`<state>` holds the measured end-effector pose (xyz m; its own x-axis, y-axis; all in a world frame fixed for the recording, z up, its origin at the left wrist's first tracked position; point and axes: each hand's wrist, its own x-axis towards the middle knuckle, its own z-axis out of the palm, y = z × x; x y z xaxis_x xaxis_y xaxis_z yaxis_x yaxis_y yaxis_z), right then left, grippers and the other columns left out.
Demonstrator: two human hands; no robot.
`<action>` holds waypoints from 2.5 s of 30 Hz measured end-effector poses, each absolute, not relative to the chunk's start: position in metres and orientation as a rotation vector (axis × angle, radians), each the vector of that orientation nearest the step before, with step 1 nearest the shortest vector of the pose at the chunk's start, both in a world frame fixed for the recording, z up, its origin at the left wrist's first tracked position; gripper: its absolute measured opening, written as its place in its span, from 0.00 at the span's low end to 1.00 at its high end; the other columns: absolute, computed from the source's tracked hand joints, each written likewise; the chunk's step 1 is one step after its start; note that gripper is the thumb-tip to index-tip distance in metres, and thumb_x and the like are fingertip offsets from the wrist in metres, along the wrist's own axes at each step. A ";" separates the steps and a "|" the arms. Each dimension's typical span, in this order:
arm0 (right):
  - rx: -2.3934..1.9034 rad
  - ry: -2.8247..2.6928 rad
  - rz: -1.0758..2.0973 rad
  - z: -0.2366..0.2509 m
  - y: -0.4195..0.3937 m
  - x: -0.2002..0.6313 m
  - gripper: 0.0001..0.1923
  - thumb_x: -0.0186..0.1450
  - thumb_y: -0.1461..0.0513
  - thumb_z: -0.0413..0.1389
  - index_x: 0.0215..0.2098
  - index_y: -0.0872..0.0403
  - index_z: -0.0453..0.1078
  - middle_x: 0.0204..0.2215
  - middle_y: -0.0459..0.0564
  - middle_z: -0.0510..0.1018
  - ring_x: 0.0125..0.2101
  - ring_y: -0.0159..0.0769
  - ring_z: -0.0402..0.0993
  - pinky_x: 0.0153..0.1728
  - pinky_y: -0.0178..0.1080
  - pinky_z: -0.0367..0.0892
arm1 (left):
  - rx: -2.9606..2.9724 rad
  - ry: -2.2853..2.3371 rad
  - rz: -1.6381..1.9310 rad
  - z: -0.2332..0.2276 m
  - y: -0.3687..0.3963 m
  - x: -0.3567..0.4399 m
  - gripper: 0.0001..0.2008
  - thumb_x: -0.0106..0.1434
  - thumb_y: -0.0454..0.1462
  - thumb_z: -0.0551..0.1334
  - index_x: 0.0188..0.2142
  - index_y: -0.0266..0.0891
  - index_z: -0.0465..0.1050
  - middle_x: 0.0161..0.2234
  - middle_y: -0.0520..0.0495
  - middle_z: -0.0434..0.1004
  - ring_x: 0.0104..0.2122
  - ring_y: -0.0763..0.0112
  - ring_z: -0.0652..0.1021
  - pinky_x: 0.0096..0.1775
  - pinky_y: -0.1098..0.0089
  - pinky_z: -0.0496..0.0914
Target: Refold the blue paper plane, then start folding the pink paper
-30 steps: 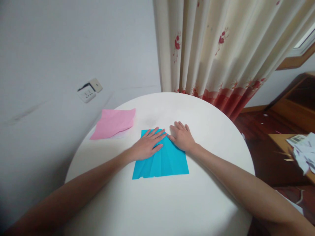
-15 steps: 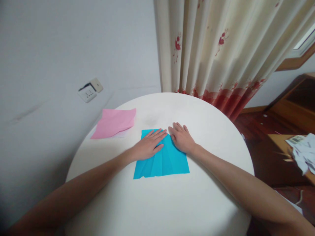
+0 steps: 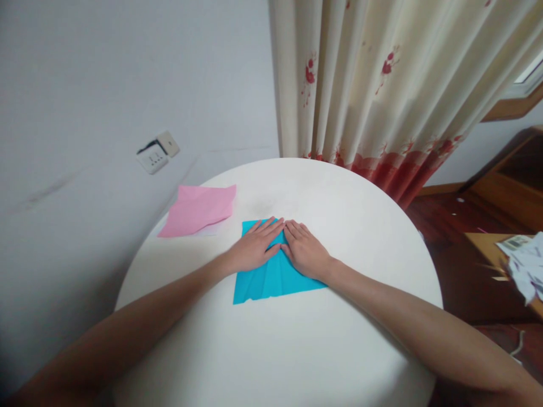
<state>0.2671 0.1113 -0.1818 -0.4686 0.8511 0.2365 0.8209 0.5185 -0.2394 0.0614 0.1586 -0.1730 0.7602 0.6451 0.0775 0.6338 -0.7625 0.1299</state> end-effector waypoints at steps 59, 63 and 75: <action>-1.565 -2.545 0.198 -0.175 0.113 0.273 0.32 0.76 0.54 0.36 0.73 0.61 0.44 0.71 0.57 0.46 0.71 0.45 0.40 0.68 0.55 0.42 | 2.936 0.931 0.033 -0.171 0.169 0.046 0.29 0.76 0.47 0.36 0.72 0.43 0.36 0.72 0.48 0.38 0.71 0.63 0.43 0.68 0.52 0.39; -1.580 -2.548 0.179 -0.174 0.113 0.272 0.32 0.75 0.55 0.37 0.73 0.61 0.45 0.71 0.57 0.46 0.71 0.46 0.40 0.68 0.56 0.44 | 2.899 1.005 0.091 -0.173 0.169 0.048 0.29 0.76 0.46 0.37 0.72 0.41 0.40 0.72 0.48 0.40 0.71 0.62 0.45 0.68 0.52 0.43; -1.576 -2.551 0.143 -0.176 0.114 0.272 0.32 0.75 0.54 0.36 0.73 0.61 0.45 0.71 0.56 0.46 0.70 0.47 0.41 0.68 0.57 0.44 | 2.816 1.280 0.209 -0.178 0.170 0.057 0.30 0.74 0.48 0.42 0.70 0.39 0.48 0.71 0.46 0.45 0.71 0.55 0.47 0.67 0.48 0.47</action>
